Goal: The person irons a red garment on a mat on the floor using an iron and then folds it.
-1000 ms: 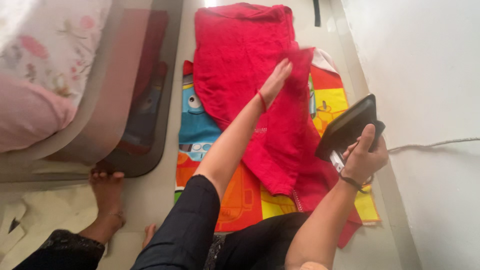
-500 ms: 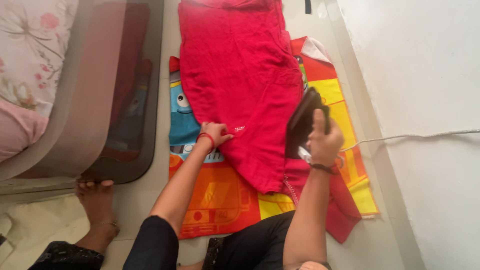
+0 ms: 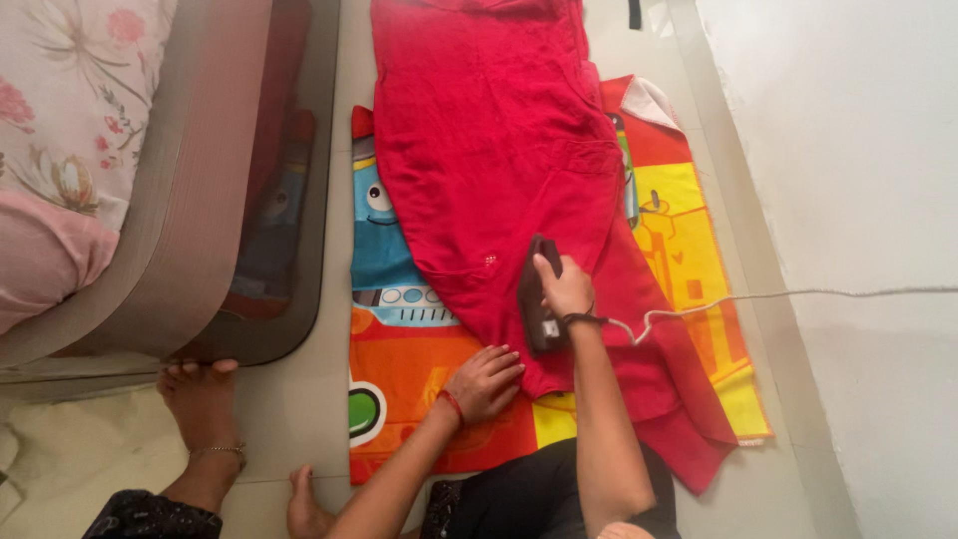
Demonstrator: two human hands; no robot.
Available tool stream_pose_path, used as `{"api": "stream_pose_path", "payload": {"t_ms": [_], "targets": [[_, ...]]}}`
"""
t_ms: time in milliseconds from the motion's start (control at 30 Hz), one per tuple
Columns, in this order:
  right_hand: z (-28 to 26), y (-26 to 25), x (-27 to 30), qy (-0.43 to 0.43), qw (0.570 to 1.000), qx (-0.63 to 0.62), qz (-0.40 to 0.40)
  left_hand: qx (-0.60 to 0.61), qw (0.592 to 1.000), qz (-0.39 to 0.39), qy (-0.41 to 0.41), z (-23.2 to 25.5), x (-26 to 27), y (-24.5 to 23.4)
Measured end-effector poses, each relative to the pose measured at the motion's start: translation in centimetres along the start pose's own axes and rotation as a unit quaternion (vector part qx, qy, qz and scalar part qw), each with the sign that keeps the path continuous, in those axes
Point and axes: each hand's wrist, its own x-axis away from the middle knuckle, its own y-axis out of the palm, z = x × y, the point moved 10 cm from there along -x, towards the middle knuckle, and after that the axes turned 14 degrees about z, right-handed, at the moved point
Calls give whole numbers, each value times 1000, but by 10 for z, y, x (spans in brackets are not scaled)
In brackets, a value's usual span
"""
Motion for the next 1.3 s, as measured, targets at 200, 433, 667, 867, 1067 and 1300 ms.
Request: {"api": "stream_pose_path", "payload": {"t_ms": [200, 433, 667, 867, 1067, 1300], "targets": [[53, 43, -31, -4, 997, 69, 21, 20, 998, -22, -63, -20, 14, 11], [35, 68, -153, 16, 997, 33, 66, 35, 994, -25, -97, -27, 17, 11], [38, 99, -202, 139, 969, -205, 18, 32, 995, -26, -89, -23, 17, 10], [41, 114, -144, 112, 972, -198, -61, 0, 997, 14, -81, -41, 30, 13], [41, 115, -38, 56, 975, -122, -177, -132, 940, 220, -227, -103, 19, -24], [29, 56, 65, -7, 984, -41, -173, -337, 897, 26, -284, -177, 2, -7]]}}
